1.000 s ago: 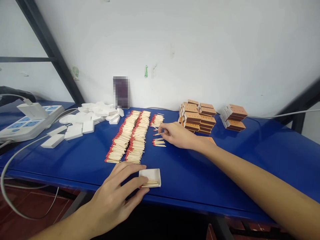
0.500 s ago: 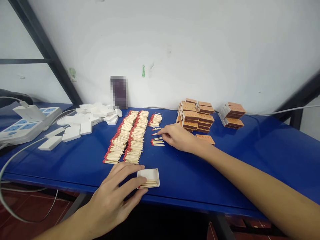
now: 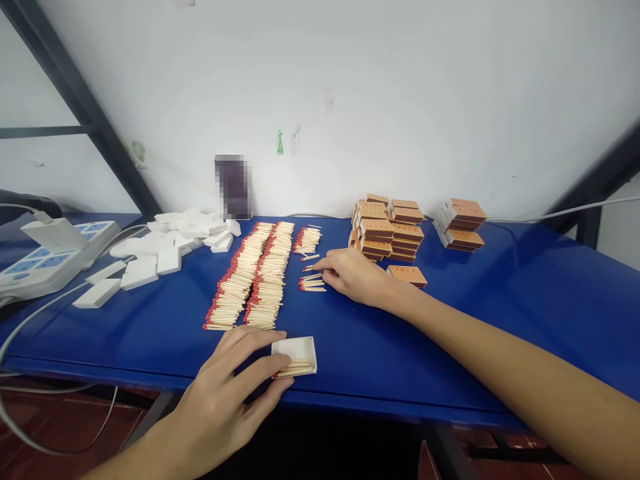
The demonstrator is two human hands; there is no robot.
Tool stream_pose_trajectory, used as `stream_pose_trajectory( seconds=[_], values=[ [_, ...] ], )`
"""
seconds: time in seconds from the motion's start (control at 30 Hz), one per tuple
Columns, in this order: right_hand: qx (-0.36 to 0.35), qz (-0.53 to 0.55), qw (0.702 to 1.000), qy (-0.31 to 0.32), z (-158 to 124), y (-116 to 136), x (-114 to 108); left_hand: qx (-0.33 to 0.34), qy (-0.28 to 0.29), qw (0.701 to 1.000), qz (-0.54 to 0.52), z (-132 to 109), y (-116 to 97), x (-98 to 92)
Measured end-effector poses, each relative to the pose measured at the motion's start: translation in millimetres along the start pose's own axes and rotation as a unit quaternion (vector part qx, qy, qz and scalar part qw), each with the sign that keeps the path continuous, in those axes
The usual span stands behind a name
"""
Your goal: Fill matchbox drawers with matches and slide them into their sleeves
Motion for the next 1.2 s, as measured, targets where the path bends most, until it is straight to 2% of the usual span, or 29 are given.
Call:
stream_pose_trajectory(
  seconds=[0.23,0.37,0.63,0.93,1.2],
  values=[
    [0.045,0.020,0.999,-0.004,1,-4,0,0.001,-0.001,1.000,0.001,-1,1,0.5],
    [0.077,0.055,0.995,0.018,3,2,-4,0.001,0.001,1.000,0.005,-2,1,0.7],
    [0.039,0.003,0.998,0.056,-8,27,-10,0.002,-0.002,1.000,0.006,1,0,-0.8],
    [0.020,-0.030,0.995,0.090,-11,33,-18,-0.004,-0.002,1.000,0.008,0,-1,0.1],
    [0.015,0.044,0.994,0.099,-9,31,-22,-0.003,-0.015,1.000,0.006,-2,2,1.5]
  ],
)
Point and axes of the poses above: each hand's wrist, its own z-axis towards the middle knuckle, its own x-axis out of the palm, y = z × x, the point moved 3 cm from there along z, towards the middle knuckle, and after that the axes turned 6 degrees about -z, right-handed, at the moved point
